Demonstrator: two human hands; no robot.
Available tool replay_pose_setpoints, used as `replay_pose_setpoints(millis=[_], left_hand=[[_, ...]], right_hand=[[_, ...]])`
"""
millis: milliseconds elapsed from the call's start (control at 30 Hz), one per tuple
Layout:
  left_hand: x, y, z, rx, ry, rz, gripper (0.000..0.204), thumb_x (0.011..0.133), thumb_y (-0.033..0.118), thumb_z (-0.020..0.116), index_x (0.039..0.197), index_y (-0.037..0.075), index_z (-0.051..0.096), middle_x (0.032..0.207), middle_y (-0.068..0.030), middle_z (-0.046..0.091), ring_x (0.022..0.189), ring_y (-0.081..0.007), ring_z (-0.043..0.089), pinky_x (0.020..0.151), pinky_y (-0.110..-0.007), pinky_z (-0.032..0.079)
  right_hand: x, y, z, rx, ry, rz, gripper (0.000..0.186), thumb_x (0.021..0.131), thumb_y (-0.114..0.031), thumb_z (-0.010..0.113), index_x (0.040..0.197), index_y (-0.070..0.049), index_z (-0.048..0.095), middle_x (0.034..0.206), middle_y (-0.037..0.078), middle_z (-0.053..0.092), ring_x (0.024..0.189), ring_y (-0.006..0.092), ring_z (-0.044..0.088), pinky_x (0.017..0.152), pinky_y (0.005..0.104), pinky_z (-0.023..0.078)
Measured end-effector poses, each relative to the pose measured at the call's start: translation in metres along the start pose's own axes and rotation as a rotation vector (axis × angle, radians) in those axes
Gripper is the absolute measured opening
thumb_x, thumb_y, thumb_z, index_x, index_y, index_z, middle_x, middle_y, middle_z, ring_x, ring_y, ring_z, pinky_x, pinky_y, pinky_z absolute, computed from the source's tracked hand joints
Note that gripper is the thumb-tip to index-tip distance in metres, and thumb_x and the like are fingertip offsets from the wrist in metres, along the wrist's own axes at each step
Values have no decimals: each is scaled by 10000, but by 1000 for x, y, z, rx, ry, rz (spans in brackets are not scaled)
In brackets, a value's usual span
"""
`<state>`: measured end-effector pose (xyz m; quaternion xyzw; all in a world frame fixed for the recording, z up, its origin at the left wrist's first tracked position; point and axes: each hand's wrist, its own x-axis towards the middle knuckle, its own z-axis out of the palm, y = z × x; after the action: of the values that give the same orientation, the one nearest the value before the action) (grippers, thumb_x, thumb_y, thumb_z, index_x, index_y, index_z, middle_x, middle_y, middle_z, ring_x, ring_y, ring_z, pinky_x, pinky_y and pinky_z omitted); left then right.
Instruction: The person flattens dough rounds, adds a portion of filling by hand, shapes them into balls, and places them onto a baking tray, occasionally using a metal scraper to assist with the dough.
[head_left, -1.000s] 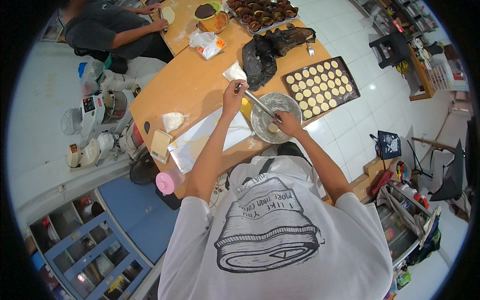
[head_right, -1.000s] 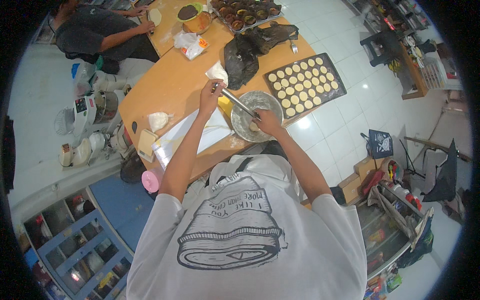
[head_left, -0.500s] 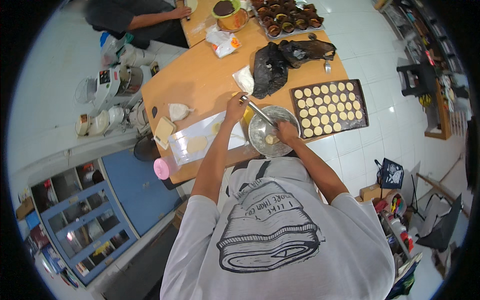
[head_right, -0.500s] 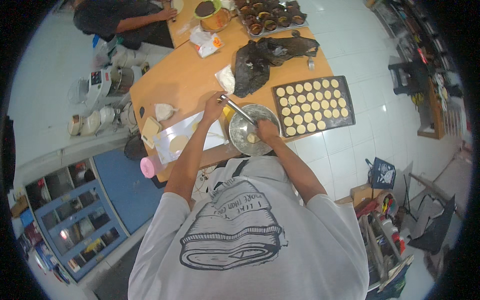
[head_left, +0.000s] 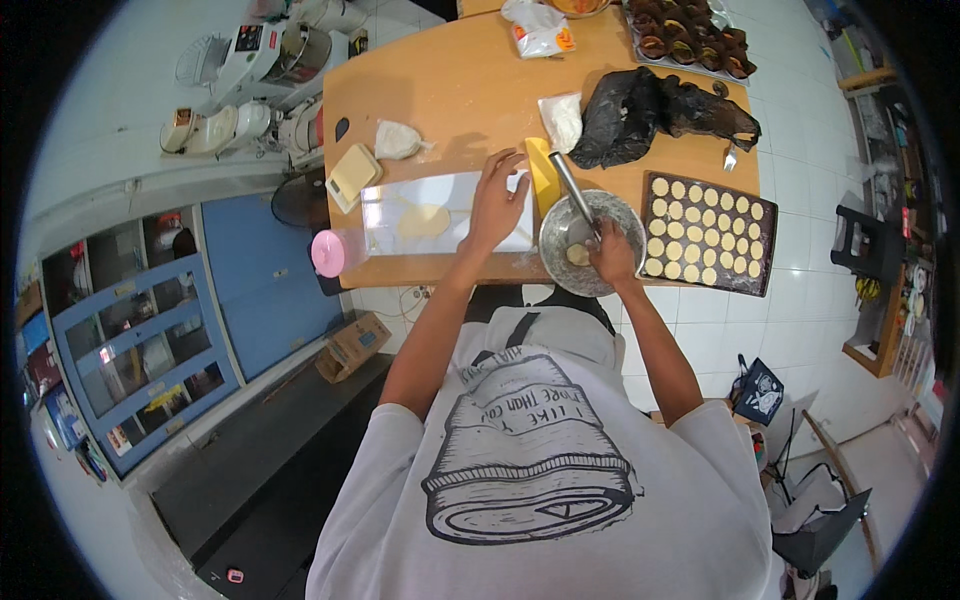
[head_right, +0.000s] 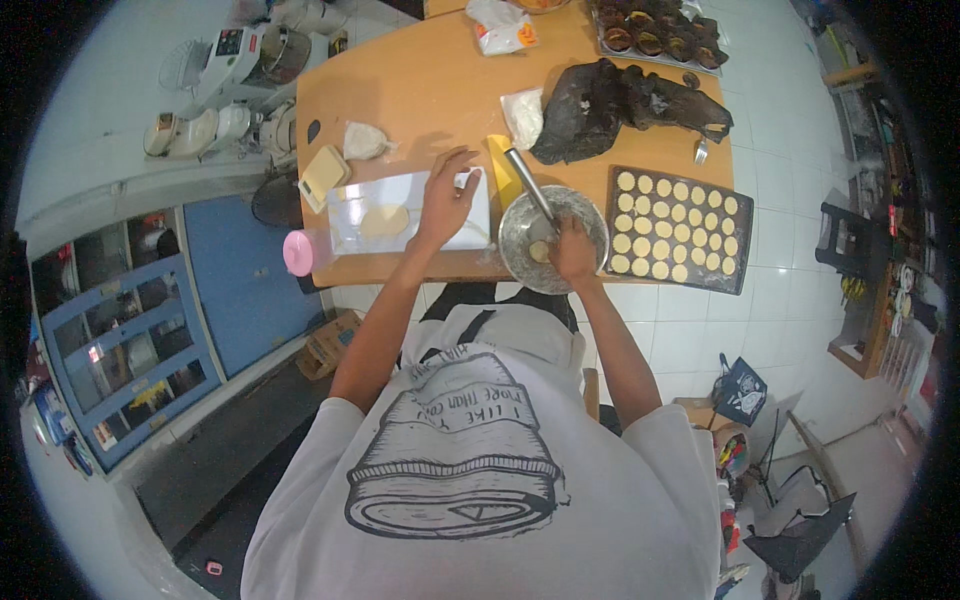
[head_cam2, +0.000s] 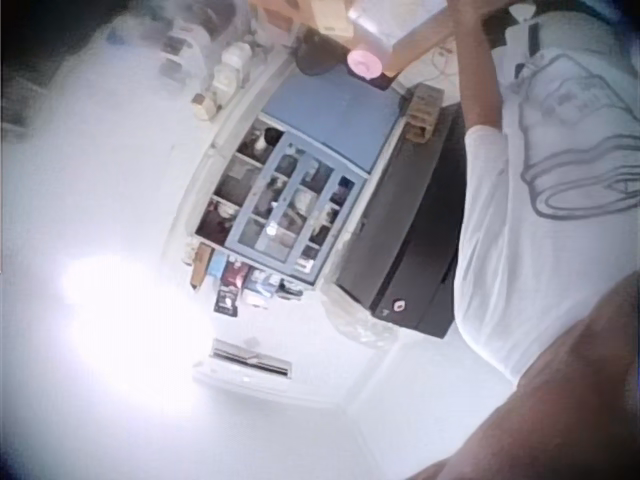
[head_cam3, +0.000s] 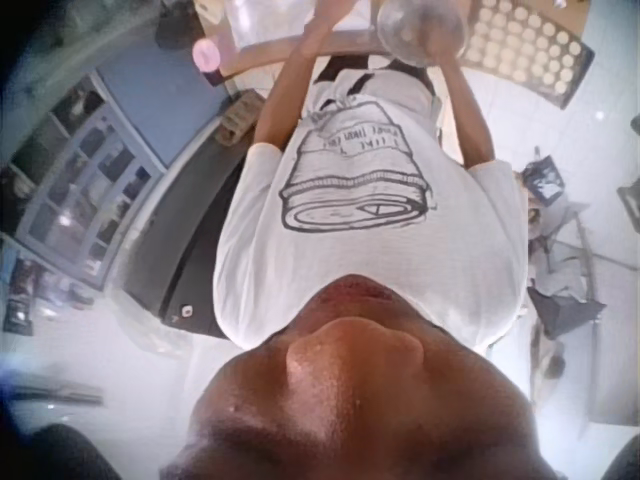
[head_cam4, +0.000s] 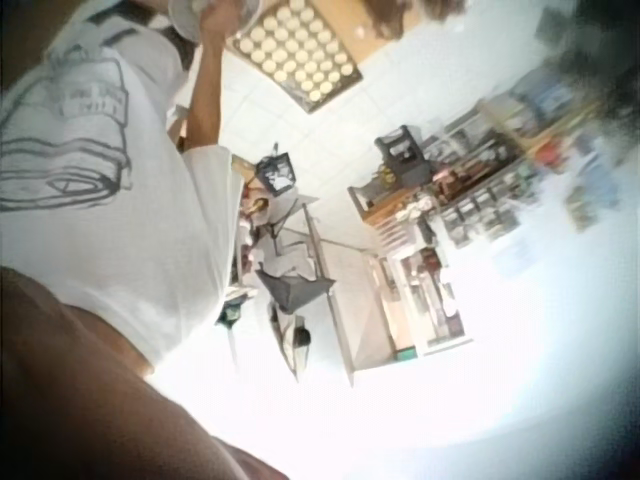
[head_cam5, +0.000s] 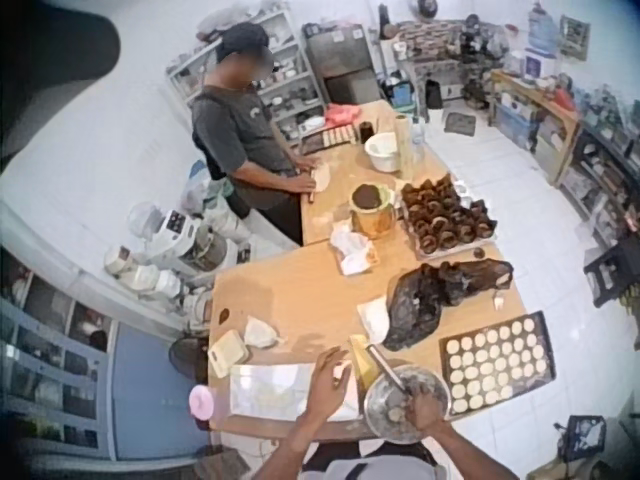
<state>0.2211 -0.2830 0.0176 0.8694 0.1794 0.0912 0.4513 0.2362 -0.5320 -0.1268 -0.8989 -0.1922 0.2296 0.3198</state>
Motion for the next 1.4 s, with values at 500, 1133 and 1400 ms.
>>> replay_pose_setpoints(millis=[500,1133,1400], left_hand=[[-115,-206,-187,-88,251,-245,244,970,69,632,1209,40,674,1124,-102,697,955,-207,682,813,-332,556],[-81,-225,-186,-114,-30,-74,279,816,38,768,1054,-33,641,854,-176,737,775,-277,744,677,-354,577],[-72,-223,-186,18,-78,-110,298,794,31,725,1065,-36,619,781,-217,714,764,-361,722,689,-433,558]], right_hand=[[-68,-152,38,24,421,-99,312,947,-59,595,1237,47,554,1214,231,604,1214,422,551,1066,487,414],[-5,-260,143,268,397,12,419,911,13,634,1314,31,524,1239,195,619,1137,282,646,945,374,562],[-19,-255,134,293,347,62,424,910,-7,643,1318,16,527,1244,188,612,1147,287,632,940,383,552]])
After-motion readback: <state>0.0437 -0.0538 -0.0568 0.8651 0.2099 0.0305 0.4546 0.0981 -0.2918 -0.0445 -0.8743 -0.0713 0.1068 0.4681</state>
